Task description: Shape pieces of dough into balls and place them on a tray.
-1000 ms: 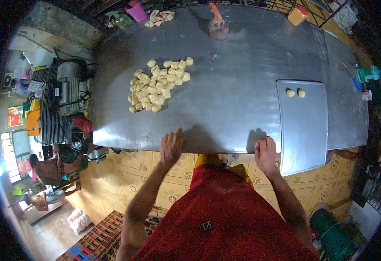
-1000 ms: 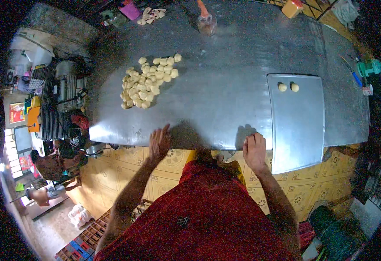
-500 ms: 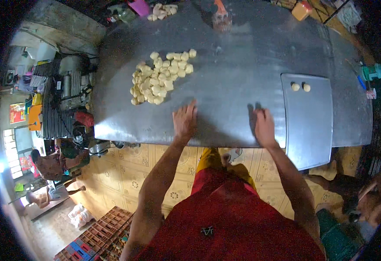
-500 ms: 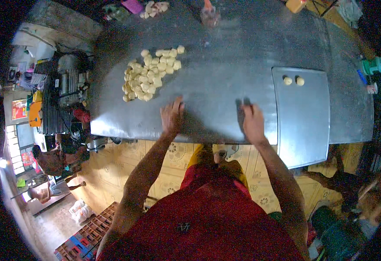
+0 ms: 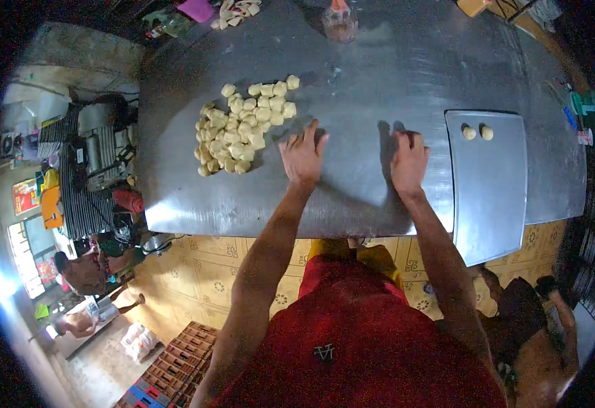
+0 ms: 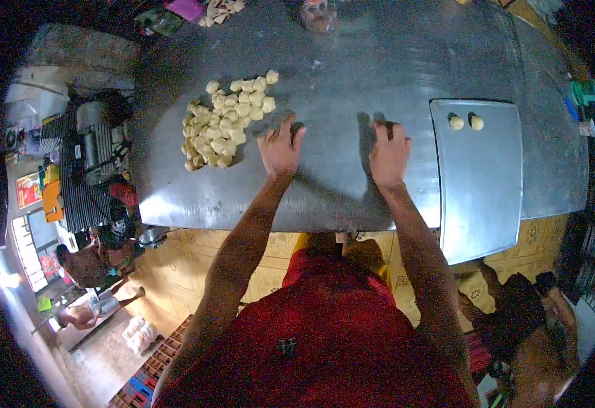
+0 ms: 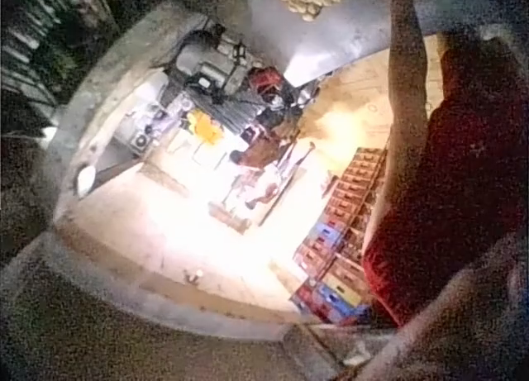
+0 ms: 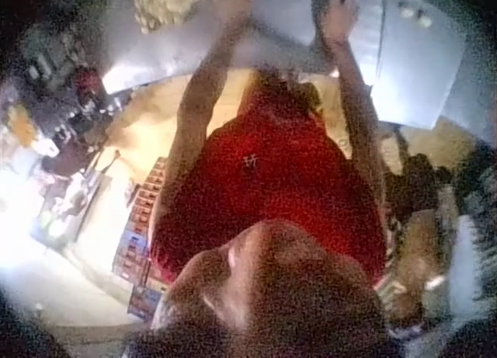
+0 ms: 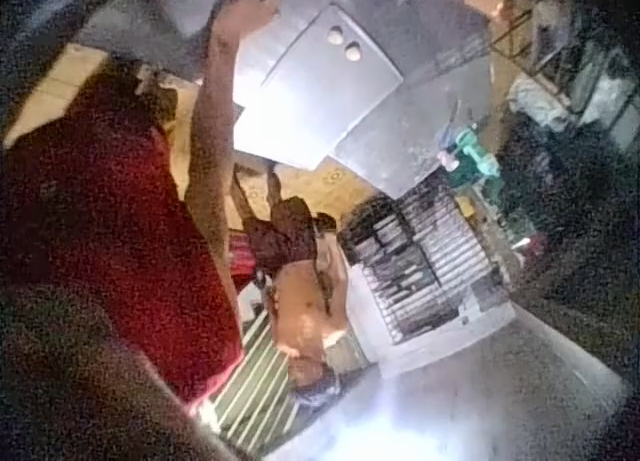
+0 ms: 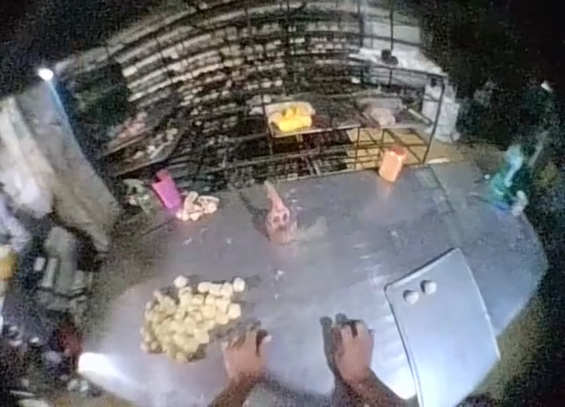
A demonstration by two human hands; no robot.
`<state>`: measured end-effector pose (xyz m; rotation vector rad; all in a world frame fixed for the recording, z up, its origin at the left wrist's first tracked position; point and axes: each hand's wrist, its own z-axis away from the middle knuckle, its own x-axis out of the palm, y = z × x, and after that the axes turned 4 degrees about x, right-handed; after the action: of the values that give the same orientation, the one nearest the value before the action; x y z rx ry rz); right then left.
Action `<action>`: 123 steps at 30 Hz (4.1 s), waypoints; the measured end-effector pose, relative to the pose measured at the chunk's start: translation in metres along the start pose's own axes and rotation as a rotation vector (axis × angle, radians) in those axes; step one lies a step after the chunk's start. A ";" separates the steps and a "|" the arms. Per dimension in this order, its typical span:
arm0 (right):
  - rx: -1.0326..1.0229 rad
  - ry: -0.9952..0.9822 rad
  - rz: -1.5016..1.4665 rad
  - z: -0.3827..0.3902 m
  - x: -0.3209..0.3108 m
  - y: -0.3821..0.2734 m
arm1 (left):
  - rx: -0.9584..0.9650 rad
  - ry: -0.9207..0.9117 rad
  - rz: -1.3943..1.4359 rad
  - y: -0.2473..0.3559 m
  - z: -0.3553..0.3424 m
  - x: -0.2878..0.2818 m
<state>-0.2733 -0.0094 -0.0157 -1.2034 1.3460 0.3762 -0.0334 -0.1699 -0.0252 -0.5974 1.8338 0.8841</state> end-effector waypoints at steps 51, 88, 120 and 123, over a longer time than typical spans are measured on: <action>0.337 -0.025 -0.726 -0.037 -0.055 0.051 | -0.190 -0.222 0.492 0.075 -0.068 -0.003; -0.081 -0.279 0.056 -0.034 -0.004 0.001 | -0.110 -0.152 0.258 -0.037 -0.105 -0.038; -0.256 -0.097 0.059 0.048 -0.041 0.027 | -0.209 -0.035 0.083 0.017 0.083 -0.035; -0.402 -0.161 -0.236 0.055 -0.039 0.036 | -0.094 -0.086 0.113 0.011 0.092 -0.037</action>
<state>-0.2833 0.0659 -0.0095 -1.6094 1.0022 0.5786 0.0247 -0.0902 -0.0117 -0.5095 1.7693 1.0610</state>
